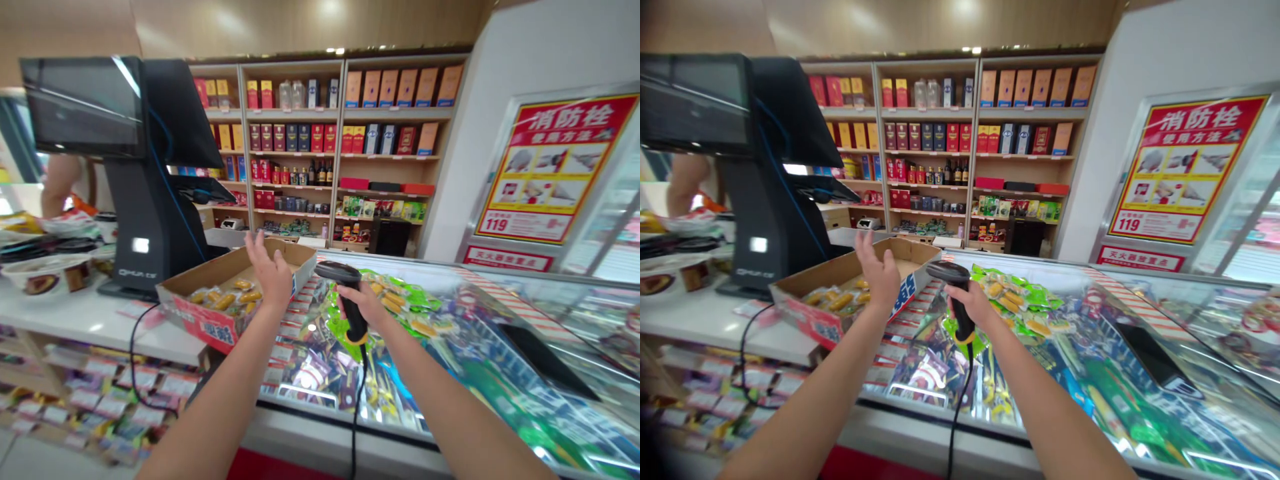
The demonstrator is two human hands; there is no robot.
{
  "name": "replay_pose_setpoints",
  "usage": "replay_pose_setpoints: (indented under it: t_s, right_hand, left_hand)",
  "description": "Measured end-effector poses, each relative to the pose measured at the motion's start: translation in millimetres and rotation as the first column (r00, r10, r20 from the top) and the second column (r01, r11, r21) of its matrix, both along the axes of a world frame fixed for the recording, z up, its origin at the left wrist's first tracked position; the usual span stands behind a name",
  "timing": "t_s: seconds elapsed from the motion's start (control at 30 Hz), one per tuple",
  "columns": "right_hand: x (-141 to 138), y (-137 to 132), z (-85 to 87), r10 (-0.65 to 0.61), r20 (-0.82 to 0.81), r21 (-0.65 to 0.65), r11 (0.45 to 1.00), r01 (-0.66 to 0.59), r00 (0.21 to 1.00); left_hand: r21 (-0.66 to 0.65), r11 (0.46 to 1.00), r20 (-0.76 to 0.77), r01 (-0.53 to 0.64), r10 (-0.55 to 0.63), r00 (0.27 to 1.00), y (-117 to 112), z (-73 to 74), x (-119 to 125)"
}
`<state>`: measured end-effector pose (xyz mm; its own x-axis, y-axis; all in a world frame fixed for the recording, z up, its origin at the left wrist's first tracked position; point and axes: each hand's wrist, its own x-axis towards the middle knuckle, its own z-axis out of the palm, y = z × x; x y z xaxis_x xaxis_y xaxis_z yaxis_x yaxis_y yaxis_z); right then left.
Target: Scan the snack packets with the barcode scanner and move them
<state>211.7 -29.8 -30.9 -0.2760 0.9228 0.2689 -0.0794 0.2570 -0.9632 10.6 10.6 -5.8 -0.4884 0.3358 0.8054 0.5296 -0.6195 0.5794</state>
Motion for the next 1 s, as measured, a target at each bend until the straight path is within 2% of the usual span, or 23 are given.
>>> replay_pose_setpoints:
  t_s: [0.07, 0.13, 0.17, 0.23, 0.3, 0.37, 0.5, 0.6, 0.67, 0.73, 0.83, 1.0]
  right_hand:
    - [18.8, 1.9, -5.2, -0.068, -0.017, -0.018, 0.998, 0.067, 0.998]
    - [37.4, 3.2, -10.3, -0.135, -0.032, -0.029, 0.991, 0.134, 0.99]
    - [46.2, 3.5, -12.9, -0.169, -0.044, -0.036, 0.985, 0.167, 0.985]
    - [62.1, 3.4, -18.4, -0.235, -0.078, -0.058, 0.971, 0.231, 0.969]
    - [74.9, 2.8, -24.0, -0.291, -0.124, -0.09, 0.955, 0.281, 0.949]
    - [83.9, 2.1, -28.6, -0.328, -0.162, -0.111, 0.943, 0.313, 0.93]
    - [91.1, 1.8, -31.6, -0.35, -0.193, -0.123, 0.936, 0.331, 0.917]
    - [90.6, 2.3, -30.6, -0.345, -0.194, -0.124, 0.937, 0.326, 0.918]
    - [89.3, 2.8, -31.1, -0.342, -0.176, -0.119, 0.938, 0.325, 0.923]
    - [88.0, 3.3, -32.9, -0.338, -0.146, -0.107, 0.94, 0.325, 0.93]
    - [86.5, 4.1, -36.7, -0.335, -0.095, -0.095, 0.941, 0.326, 0.938]
    - [86.3, 5.5, -39.3, -0.333, -0.068, -0.084, 0.941, 0.327, 0.941]
  left_hand:
    - [-0.035, 0.995, -0.085, 0.094, -0.097, 0.992, 10.1, -7.9, 22.5]
    - [-0.169, 0.963, -0.192, 0.212, -0.243, 0.951, 20.9, -17.3, 45.4]
    - [-0.272, 0.924, -0.239, 0.267, -0.334, 0.912, 25.3, -22.3, 55.9]
    - [-0.493, 0.812, -0.302, 0.312, -0.496, 0.815, 30.2, -32.1, 72.4]
    - [-0.651, 0.707, -0.356, 0.277, -0.607, 0.71, 29.5, -40.6, 80.7]
    - [-0.716, 0.661, -0.435, 0.226, -0.675, 0.597, 24.9, -47.2, 81.3]
    - [-0.718, 0.649, -0.564, 0.253, -0.754, 0.336, 14.8, -58.0, 76.1]
    - [-0.753, 0.62, -0.582, 0.222, -0.784, 0.215, 13.5, -67.4, 79.6]
    - [-0.77, 0.618, -0.588, 0.157, -0.784, 0.2, 15.4, -73.3, 84.1]
    - [-0.772, 0.626, -0.596, 0.109, -0.773, 0.22, 18.1, -77.2, 87.5]
    - [-0.751, 0.654, -0.623, 0.088, -0.747, 0.233, 20.7, -78.4, 87.6]
    - [-0.668, 0.731, -0.719, 0.138, -0.682, 0.133, 25.1, -72.7, 75.5]
